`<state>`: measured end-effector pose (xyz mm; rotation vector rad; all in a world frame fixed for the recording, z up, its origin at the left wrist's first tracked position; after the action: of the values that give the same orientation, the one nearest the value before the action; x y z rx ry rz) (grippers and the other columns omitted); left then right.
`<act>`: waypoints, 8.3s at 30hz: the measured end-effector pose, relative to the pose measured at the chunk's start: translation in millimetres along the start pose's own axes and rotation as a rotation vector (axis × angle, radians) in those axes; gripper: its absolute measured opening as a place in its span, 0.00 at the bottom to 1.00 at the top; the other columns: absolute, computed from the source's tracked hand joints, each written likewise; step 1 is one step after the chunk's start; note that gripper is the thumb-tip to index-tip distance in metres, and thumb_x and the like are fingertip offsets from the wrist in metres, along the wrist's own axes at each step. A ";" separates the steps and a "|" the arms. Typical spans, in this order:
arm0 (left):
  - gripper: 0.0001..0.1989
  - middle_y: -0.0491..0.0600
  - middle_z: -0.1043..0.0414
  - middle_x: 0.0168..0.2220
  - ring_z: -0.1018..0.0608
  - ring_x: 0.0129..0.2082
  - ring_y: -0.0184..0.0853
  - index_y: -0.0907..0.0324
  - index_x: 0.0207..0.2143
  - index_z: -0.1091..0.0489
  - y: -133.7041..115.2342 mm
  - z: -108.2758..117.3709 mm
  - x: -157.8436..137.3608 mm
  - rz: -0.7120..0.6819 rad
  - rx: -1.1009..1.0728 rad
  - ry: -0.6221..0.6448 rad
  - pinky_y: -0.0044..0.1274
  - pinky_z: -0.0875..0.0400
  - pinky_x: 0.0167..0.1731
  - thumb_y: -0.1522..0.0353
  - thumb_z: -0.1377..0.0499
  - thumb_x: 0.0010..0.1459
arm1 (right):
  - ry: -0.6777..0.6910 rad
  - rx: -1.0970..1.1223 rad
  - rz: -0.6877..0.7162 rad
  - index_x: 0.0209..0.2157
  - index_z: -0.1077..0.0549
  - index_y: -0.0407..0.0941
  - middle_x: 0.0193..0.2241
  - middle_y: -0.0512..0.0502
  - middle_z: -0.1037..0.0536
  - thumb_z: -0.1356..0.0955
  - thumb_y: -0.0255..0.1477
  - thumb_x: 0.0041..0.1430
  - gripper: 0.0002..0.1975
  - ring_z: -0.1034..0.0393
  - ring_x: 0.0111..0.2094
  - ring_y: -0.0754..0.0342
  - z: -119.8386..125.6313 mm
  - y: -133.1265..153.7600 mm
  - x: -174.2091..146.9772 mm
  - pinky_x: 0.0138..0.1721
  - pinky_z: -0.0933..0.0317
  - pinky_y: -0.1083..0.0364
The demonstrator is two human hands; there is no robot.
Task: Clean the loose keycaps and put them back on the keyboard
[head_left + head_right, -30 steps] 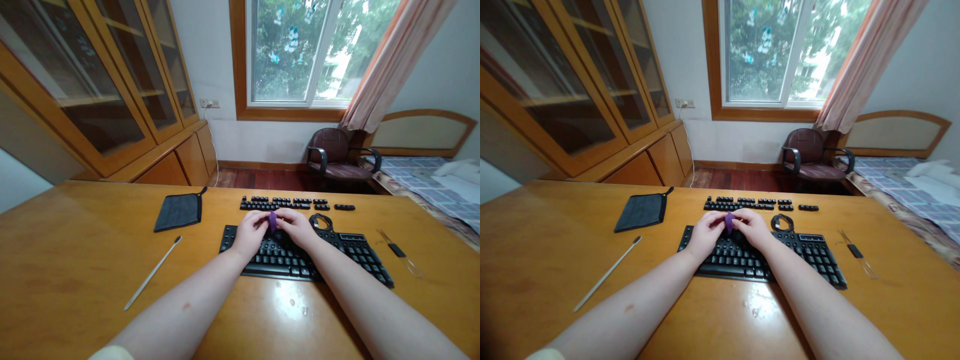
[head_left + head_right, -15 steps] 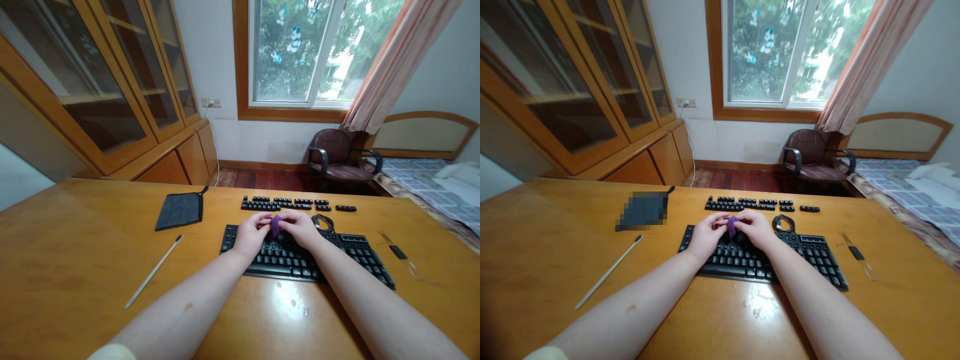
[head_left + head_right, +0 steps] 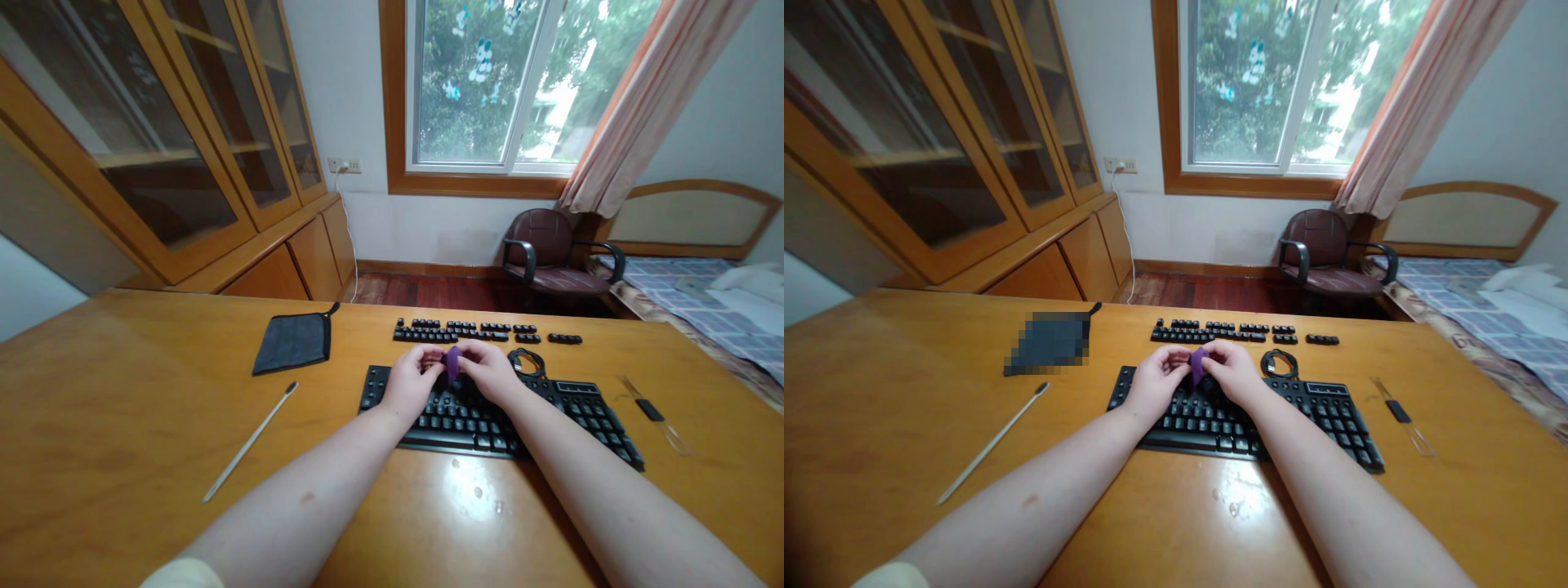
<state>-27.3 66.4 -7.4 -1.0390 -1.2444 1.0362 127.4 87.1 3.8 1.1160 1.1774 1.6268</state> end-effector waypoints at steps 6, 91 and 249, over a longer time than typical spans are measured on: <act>0.11 0.50 0.27 0.37 0.24 0.36 0.32 0.60 0.39 0.31 -4.2 -1.3 -1.2 -0.033 0.031 0.022 0.26 0.29 0.41 0.74 0.43 0.50 | 0.000 0.066 -0.012 0.30 0.27 0.43 0.24 0.50 0.26 0.31 0.31 0.48 0.07 0.32 0.26 0.56 -2.7 -0.3 -0.2 0.32 0.36 0.55; 0.10 0.51 0.27 0.41 0.25 0.42 0.33 0.61 0.40 0.31 -15.1 -0.3 -5.0 -0.110 0.069 0.034 0.26 0.31 0.46 0.73 0.48 0.56 | -0.124 -0.361 0.187 0.29 0.28 0.44 0.27 0.48 0.25 0.31 0.33 0.49 0.08 0.32 0.28 0.56 3.2 9.4 -4.5 0.33 0.38 0.56; 0.10 0.51 0.27 0.35 0.24 0.36 0.33 0.61 0.39 0.32 -3.7 0.7 2.7 0.020 -0.085 -0.051 0.25 0.29 0.39 0.69 0.42 0.52 | -0.081 0.068 0.018 0.43 0.30 0.46 0.30 0.48 0.26 0.31 0.33 0.49 0.18 0.32 0.25 0.58 -8.3 0.1 -1.0 0.21 0.37 0.59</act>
<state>-27.7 68.3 -3.2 -1.0981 -1.3311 1.0386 119.8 84.2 2.4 1.2272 1.1801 1.5501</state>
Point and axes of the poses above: each hand's wrist, its own x-axis towards the middle knuckle, its own z-axis out of the back of the hand, y = z × x, the point moved 2 cm from there along x, towards the middle knuckle
